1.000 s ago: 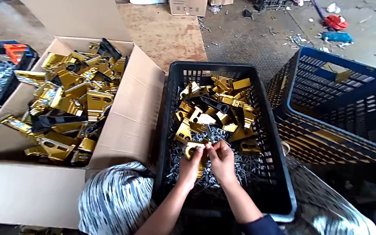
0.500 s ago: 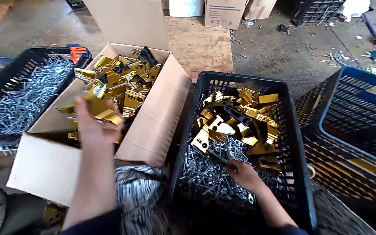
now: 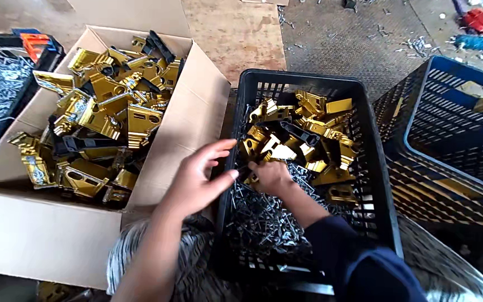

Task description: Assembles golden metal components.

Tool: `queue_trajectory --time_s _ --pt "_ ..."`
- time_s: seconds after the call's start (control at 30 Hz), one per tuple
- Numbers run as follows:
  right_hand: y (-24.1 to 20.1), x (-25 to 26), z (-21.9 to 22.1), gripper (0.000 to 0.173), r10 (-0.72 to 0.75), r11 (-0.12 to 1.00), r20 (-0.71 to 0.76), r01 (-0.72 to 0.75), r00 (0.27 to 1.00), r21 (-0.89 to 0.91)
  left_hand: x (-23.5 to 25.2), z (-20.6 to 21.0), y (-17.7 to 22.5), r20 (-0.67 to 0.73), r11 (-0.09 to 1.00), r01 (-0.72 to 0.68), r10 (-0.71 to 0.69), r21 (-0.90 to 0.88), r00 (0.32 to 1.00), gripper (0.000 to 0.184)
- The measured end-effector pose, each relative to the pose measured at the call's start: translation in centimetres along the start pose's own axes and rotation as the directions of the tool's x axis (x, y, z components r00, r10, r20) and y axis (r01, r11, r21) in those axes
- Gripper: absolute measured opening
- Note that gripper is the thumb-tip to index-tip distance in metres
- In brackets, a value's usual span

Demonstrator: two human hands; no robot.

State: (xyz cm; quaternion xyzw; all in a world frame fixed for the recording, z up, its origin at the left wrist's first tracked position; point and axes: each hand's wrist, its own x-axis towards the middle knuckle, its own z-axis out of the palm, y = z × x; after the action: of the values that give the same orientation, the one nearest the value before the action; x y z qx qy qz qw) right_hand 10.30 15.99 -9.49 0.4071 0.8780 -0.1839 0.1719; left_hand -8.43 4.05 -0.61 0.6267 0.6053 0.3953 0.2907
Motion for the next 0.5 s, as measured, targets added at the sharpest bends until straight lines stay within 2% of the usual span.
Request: queue_trajectory --time_s 0.07,0.13,0.2,0.23,0.27,0.3,0.33,0.37,0.4,0.43,0.47,0.5 --pt "2.3 -0.9 -0.3 0.054 -0.025 0.998 -0.074 0.029 0.997 0.054 0.7 2.0 -0.2 0.114 0.983 0.003 -0.024 0.185 0.993 0.083" --pt "4.7 -2.0 -0.7 0.034 -0.067 0.964 -0.224 0.121 0.972 0.235 1.6 3.6 -0.1 0.182 0.943 0.036 -0.101 0.332 0.978 0.111" --pt "5.7 -3.7 -1.8 0.020 -0.072 0.828 -0.395 0.276 0.916 0.489 2.4 4.8 -0.4 0.189 0.948 0.018 -0.082 0.318 0.978 0.135" --pt "5.5 -4.6 -2.3 0.017 -0.052 0.683 -0.445 0.357 0.894 0.637 2.6 5.3 -0.6 0.185 0.972 0.009 -0.053 0.234 0.981 0.142" --pt "4.8 -5.5 -2.6 0.016 -0.035 0.456 -0.443 0.409 0.896 0.790 2.7 5.7 -0.7 0.181 0.995 -0.007 -0.012 0.103 0.983 0.145" --pt "3.6 -6.2 -2.9 0.019 -0.038 0.192 -0.398 0.397 0.917 0.897 2.8 6.1 -0.8 0.191 0.998 -0.023 0.033 -0.054 0.981 0.141" --pt "2.4 -6.6 -2.9 0.022 -0.063 0.000 -0.342 0.342 0.938 0.940 2.7 6.3 -0.9 0.198 0.978 -0.044 0.086 -0.206 0.977 0.131" --pt "1.6 -6.7 -2.7 0.024 -0.087 -0.065 -0.296 0.291 0.951 0.955 2.6 6.6 -0.8 0.182 0.948 -0.044 0.107 -0.316 0.977 0.114" --pt "1.2 -6.3 -2.3 0.022 -0.101 0.011 -0.270 0.272 0.958 0.962 2.5 6.9 -0.6 0.149 0.926 -0.033 0.096 -0.376 0.984 0.092" --pt "1.4 -5.7 -1.6 0.017 -0.107 0.225 -0.264 0.282 0.959 0.933 2.5 6.9 -0.7 0.125 0.936 -0.014 0.062 -0.352 0.990 0.082" --pt "2.0 -5.0 -0.7 0.011 -0.134 0.523 -0.243 0.277 0.961 0.806 2.5 6.8 -0.7 0.079 0.951 0.010 0.015 -0.310 0.997 0.079" --pt "2.4 -4.3 0.5 0.013 -0.159 0.763 -0.152 0.220 0.975 0.608 2.6 6.7 -0.6 0.018 0.962 0.040 -0.037 -0.269 0.999 0.081"
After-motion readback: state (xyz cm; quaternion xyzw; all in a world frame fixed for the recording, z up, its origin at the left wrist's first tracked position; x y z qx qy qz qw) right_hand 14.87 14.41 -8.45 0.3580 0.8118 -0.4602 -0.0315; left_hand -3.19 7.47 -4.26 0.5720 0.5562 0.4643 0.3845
